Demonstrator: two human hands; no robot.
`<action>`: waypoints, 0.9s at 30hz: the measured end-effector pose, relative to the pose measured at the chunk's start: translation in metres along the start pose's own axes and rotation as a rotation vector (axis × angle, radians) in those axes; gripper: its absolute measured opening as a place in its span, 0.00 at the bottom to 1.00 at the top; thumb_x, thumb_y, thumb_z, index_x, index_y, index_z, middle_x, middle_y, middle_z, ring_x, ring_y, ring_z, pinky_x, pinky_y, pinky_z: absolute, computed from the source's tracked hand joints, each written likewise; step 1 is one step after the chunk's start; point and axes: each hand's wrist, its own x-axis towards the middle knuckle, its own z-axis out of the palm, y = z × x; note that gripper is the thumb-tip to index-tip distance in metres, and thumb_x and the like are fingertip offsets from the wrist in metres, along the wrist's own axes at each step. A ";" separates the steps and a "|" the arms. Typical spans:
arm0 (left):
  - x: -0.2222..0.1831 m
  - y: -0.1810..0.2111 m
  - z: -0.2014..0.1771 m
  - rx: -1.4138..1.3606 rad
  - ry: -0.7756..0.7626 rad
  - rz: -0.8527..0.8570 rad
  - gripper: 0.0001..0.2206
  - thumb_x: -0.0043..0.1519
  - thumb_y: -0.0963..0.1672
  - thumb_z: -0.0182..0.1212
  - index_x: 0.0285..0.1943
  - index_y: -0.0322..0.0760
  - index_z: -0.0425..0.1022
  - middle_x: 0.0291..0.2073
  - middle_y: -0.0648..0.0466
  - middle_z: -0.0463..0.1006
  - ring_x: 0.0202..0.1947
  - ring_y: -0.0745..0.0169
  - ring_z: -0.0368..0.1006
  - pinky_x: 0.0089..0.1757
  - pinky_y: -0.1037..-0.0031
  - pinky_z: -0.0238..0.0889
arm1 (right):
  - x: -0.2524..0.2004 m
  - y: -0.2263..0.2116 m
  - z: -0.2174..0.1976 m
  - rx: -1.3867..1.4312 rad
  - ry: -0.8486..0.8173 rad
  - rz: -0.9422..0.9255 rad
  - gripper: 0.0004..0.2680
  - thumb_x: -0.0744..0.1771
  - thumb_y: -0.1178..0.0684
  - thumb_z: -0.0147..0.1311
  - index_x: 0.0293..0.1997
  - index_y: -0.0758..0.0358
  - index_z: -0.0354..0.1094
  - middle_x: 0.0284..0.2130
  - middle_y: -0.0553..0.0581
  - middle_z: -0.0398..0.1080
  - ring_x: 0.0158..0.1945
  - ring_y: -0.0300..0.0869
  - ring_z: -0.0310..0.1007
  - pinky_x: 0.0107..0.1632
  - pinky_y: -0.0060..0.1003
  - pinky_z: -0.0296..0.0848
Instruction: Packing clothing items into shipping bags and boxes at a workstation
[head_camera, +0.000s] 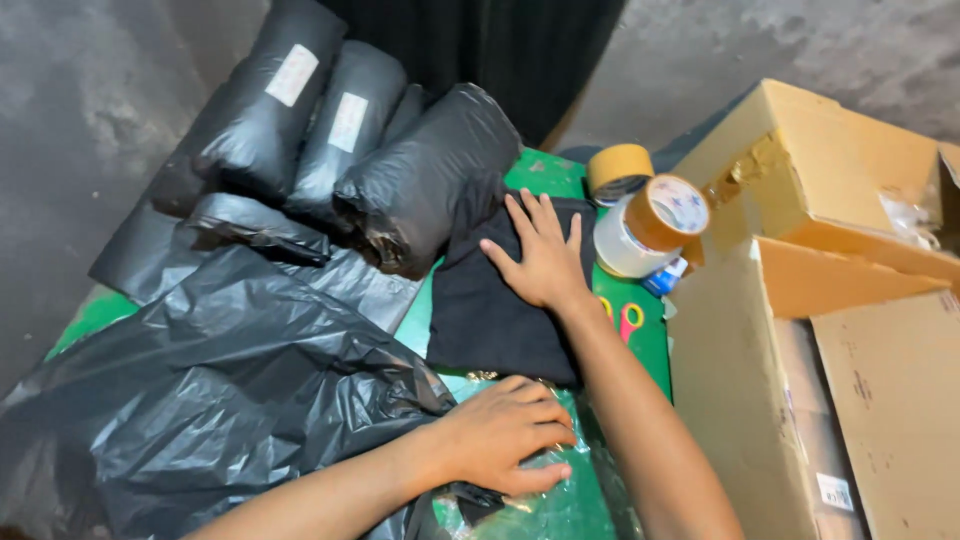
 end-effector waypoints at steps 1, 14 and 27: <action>0.001 0.000 0.000 0.008 -0.024 -0.015 0.17 0.65 0.53 0.54 0.47 0.41 0.81 0.43 0.58 0.80 0.46 0.54 0.71 0.48 0.62 0.60 | 0.001 0.001 -0.002 0.007 -0.001 0.020 0.29 0.67 0.28 0.41 0.76 0.48 0.48 0.77 0.54 0.42 0.79 0.51 0.33 0.70 0.74 0.28; 0.007 -0.041 -0.018 0.047 0.541 -0.284 0.08 0.65 0.43 0.54 0.45 0.46 0.81 0.41 0.57 0.79 0.44 0.51 0.76 0.51 0.64 0.64 | -0.068 0.017 -0.017 0.165 0.100 0.002 0.23 0.70 0.37 0.50 0.73 0.51 0.57 0.69 0.65 0.55 0.75 0.61 0.51 0.72 0.70 0.44; -0.005 -0.088 -0.030 0.359 0.266 -0.360 0.06 0.65 0.43 0.56 0.46 0.41 0.77 0.43 0.53 0.75 0.42 0.49 0.71 0.43 0.58 0.60 | -0.307 -0.031 -0.013 -0.048 -0.228 0.024 0.36 0.67 0.23 0.46 0.78 0.53 0.36 0.75 0.63 0.36 0.76 0.59 0.31 0.69 0.62 0.37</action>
